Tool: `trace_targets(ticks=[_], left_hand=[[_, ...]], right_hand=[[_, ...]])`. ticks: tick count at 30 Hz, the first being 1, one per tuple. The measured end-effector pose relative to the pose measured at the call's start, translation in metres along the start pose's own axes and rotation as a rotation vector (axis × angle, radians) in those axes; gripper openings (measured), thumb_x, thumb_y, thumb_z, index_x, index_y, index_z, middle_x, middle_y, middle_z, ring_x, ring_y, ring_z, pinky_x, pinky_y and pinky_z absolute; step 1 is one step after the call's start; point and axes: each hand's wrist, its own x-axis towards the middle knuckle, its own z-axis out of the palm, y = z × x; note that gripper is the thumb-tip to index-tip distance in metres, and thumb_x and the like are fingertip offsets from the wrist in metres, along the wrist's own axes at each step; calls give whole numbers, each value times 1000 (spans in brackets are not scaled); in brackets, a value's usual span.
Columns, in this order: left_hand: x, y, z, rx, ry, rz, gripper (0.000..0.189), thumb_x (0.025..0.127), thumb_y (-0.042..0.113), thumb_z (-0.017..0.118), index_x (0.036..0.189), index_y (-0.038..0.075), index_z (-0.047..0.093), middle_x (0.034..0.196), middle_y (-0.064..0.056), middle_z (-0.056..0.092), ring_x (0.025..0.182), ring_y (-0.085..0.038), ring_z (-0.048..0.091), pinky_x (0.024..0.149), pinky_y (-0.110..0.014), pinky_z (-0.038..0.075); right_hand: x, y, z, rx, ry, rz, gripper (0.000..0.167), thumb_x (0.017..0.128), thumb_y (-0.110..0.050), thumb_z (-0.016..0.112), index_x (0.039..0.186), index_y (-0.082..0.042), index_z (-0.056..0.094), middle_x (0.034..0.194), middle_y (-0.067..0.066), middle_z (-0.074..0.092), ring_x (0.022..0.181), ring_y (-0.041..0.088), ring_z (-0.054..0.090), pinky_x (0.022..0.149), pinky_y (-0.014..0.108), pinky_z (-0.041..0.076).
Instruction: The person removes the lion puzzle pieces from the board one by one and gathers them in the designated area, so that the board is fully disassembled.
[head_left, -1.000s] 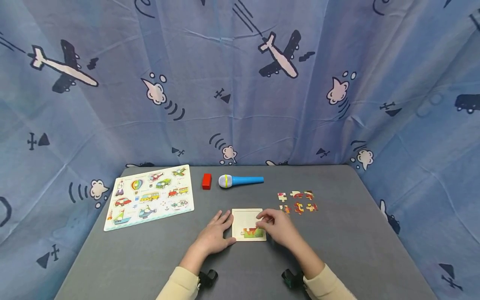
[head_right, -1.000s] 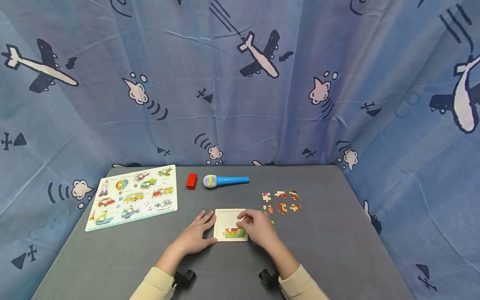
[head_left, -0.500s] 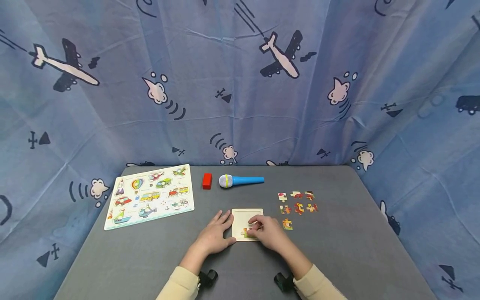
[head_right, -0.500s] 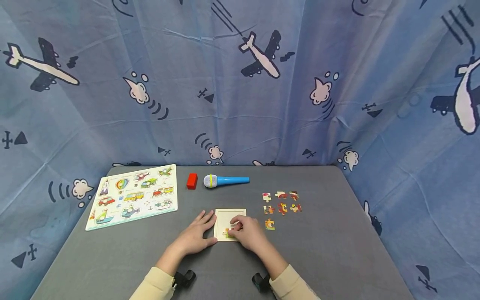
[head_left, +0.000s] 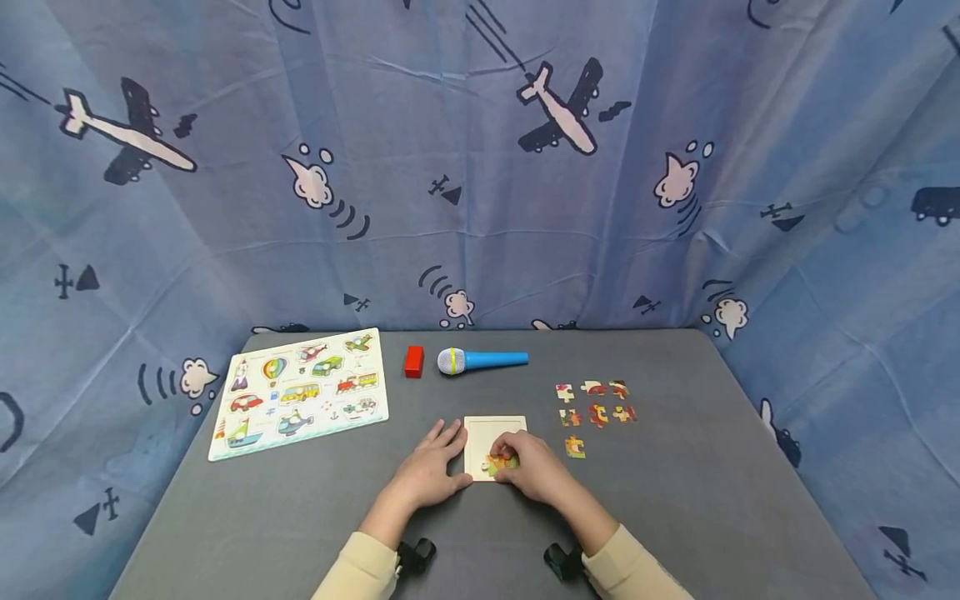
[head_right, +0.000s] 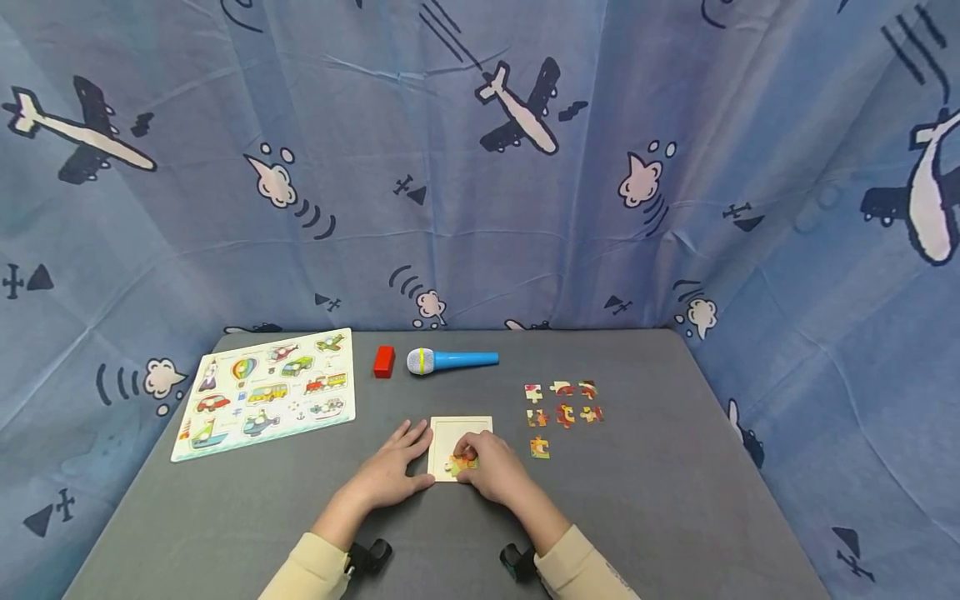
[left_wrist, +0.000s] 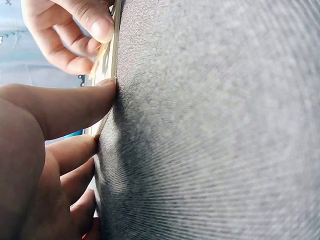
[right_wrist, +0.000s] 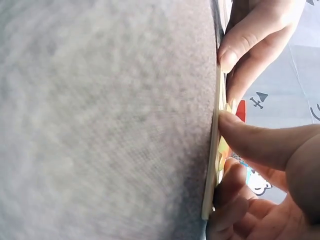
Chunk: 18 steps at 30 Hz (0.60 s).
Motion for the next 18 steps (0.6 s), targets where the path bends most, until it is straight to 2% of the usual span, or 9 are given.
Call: trace_targets(ticks=[7,13,15,18], left_hand=[[-1,0,-1,-14,7,11,74,90,35,75,153,9,45,163,-9,35,154,-36,23,117,-58,33],[0,0,0,-9,5,21,74,90,36,75,153,9,45,163,-8,36,154,-36,23,117,-58,33],[0,-1,0,-10,4,18,74,90,36,75,153,9,45,163,-8,35,154,-36,23,117,-58,33],[0,0,0,-7,1,11,75,90,36,75,153,10,45,163,-8,35,154,-36,22,117,-58,33]], right_hand=[[-1,1,2,27,11,-32,28,76,-10,88,94,-16,67,88,-2,58,80,13,52,73,31,44],[-5,4,-4,227,-3,-38,13,85,-14,82,94,-13,72,78,-5,66,63,7,53,57,23,45],[-7,4,-9,276,-13,-38,8,88,-18,79,90,-14,74,77,-5,67,61,9,54,55,22,45],[-11,7,-19,327,-42,-44,9,92,-21,75,88,-14,73,81,-2,68,63,18,58,54,23,46]])
